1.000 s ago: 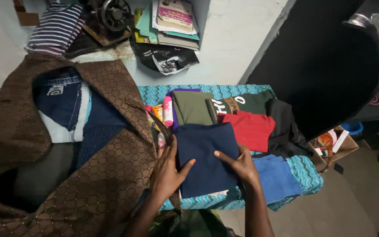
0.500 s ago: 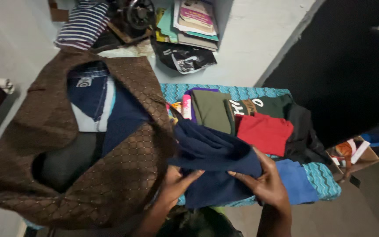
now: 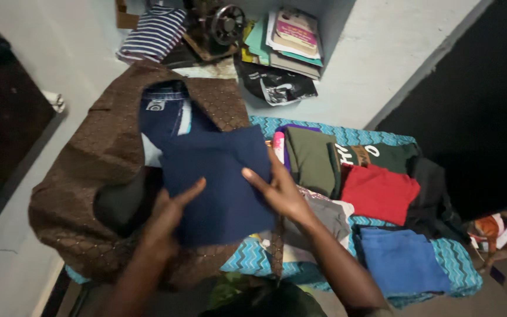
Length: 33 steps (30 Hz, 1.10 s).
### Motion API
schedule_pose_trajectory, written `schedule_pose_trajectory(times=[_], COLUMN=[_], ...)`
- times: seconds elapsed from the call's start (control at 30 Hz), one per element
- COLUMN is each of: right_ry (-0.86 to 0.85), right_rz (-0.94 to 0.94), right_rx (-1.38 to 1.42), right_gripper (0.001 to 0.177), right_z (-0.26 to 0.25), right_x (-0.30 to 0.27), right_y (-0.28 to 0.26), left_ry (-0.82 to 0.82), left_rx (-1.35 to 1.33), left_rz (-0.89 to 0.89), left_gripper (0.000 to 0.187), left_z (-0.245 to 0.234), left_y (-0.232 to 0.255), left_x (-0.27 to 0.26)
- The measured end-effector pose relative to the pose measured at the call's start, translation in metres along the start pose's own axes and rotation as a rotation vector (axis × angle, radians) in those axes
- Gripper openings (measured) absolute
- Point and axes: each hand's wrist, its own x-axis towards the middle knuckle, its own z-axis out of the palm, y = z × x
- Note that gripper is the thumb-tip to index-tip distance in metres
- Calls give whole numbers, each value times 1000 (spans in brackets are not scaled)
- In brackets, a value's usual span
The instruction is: The person folds several clothing items and places them into a brown duffel bag.
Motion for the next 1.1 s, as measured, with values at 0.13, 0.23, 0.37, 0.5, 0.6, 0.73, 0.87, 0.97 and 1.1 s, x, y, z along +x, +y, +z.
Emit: schedule_pose_trajectory(times=[0.13, 0.23, 0.37, 0.5, 0.6, 0.73, 0.87, 0.97, 1.1], right_ry=[-16, -70, -95, -81, -102, 51, 310, 433, 450], right_rz=[-48, -73, 19, -13, 27, -117, -115, -53, 176], right_rx=[-406, -453, -497, -510, -463, -462, -504, -448, -412], right_gripper=[75, 74, 70, 65, 62, 54, 44, 45, 41], right_z=[29, 58, 92, 92, 88, 92, 96, 97, 98], right_x=[56, 103, 150, 164, 172, 190, 203, 195, 187], right_y=[24, 56, 99, 119, 121, 141, 161, 153, 127], left_ry=[49, 61, 52, 145, 149, 71, -31, 23, -29], left_rx=[101, 162, 166, 388, 654, 633, 424, 528, 811], left_rz=[121, 269, 484, 660, 942, 822, 566, 433, 546], left_gripper=[81, 70, 70, 66, 62, 58, 60, 70, 70], left_z=[-25, -38, -38, -37, -45, -46, -35, -32, -38], left_y=[42, 55, 42, 26, 31, 44, 56, 67, 73], left_x=[37, 81, 144, 197, 232, 274, 305, 326, 346])
